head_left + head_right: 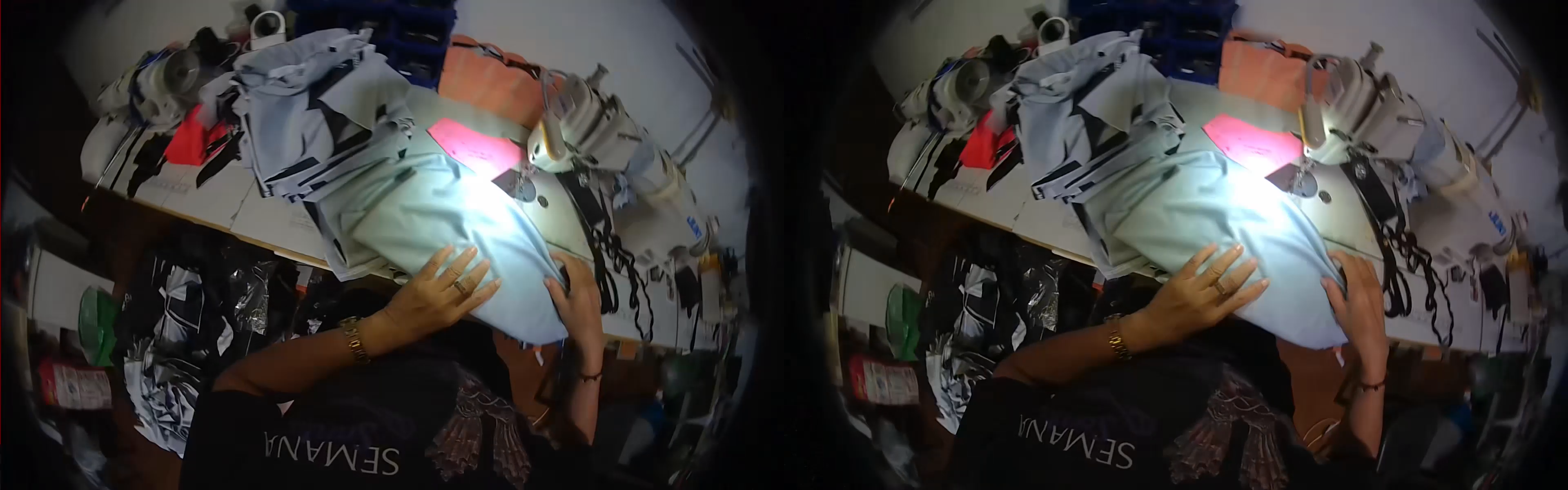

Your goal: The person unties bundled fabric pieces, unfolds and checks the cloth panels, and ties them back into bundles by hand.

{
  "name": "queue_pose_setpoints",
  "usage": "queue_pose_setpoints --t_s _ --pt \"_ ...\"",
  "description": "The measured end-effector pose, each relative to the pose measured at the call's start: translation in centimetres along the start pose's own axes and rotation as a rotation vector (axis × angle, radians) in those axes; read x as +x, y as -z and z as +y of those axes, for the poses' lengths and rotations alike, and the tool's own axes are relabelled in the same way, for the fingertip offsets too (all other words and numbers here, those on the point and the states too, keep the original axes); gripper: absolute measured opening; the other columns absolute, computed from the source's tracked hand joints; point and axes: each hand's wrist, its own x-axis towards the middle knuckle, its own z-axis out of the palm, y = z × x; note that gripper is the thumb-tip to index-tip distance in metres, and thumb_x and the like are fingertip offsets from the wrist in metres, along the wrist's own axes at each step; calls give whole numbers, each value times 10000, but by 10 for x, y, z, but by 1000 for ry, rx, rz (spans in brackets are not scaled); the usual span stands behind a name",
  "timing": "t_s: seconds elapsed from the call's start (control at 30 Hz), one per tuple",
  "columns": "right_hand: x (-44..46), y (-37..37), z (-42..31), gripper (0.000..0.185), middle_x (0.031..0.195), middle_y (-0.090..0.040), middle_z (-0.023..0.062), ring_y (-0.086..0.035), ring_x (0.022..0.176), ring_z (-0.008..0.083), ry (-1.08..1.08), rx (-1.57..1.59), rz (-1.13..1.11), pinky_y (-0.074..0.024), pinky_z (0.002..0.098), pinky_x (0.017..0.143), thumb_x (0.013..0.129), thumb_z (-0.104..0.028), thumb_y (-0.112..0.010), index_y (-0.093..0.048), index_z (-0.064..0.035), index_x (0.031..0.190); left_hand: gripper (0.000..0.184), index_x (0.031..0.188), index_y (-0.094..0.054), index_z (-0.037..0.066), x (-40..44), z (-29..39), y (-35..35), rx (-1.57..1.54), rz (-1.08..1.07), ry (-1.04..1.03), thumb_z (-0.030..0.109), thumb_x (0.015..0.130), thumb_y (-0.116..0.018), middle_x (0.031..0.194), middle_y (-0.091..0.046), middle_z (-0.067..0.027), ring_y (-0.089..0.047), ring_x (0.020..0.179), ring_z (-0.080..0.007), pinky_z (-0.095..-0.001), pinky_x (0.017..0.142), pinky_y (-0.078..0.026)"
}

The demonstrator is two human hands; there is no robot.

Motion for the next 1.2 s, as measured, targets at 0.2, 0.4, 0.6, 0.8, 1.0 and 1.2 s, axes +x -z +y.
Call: queue_pose_setpoints --t_s 0.2,0.4,0.6,0.8,1.0,1.2 --pt "38 21 -11 464 1189 -556 69 -568 955 154 121 1002 -26 -476 292 817 877 -141 -668 -476 -70 1294 335 1100 -613 91 1 5 3 -397 172 160 90 772 -682 1127 -640 -59 -608 1115 -249 -423 958 -475" --pt "104 -39 -67 762 1463 -394 170 -337 1386 369 612 800 -305 -317 521 1115 820 -331 -730 -355 -108 1445 261 937 -553 -24 -15 3 7 -1252 542 1013 223 968 -475 784 -590 -82 -554 688 -193 -368 643 -450" --pt "91 -28 -97 686 1408 -475 155 -348 1377 375 1017 -25 -422 -327 490 1111 652 -170 -762 -541 -59 1291 345 946 -596 8 -66 22 29 -1506 528 1115 304 1030 -437 819 -634 -50 -619 768 -111 -248 681 -509" --pt "117 -49 -80 488 1163 -611 199 -570 1104 399 1118 21 -186 -446 449 962 694 91 -485 -587 9 1164 329 1000 -615 18 -104 53 17 -1437 213 1237 324 1011 -495 874 -665 -54 -654 810 -132 -250 732 -520" --pt "117 3 -99 413 987 -620 119 -560 832 201 922 171 -253 -461 330 774 890 -46 -528 -505 30 1295 413 1262 -471 11 -77 49 29 -1494 328 1021 294 977 -570 1047 -632 -84 -636 887 -134 -267 735 -537" --pt "117 -18 -114 427 1117 -616 27 -554 995 95 340 756 -635 -463 257 869 943 -104 -570 -474 13 1342 504 1398 -329 25 -43 26 51 -1644 535 899 261 999 -526 1261 -555 -99 -561 1150 -189 -355 942 -509"
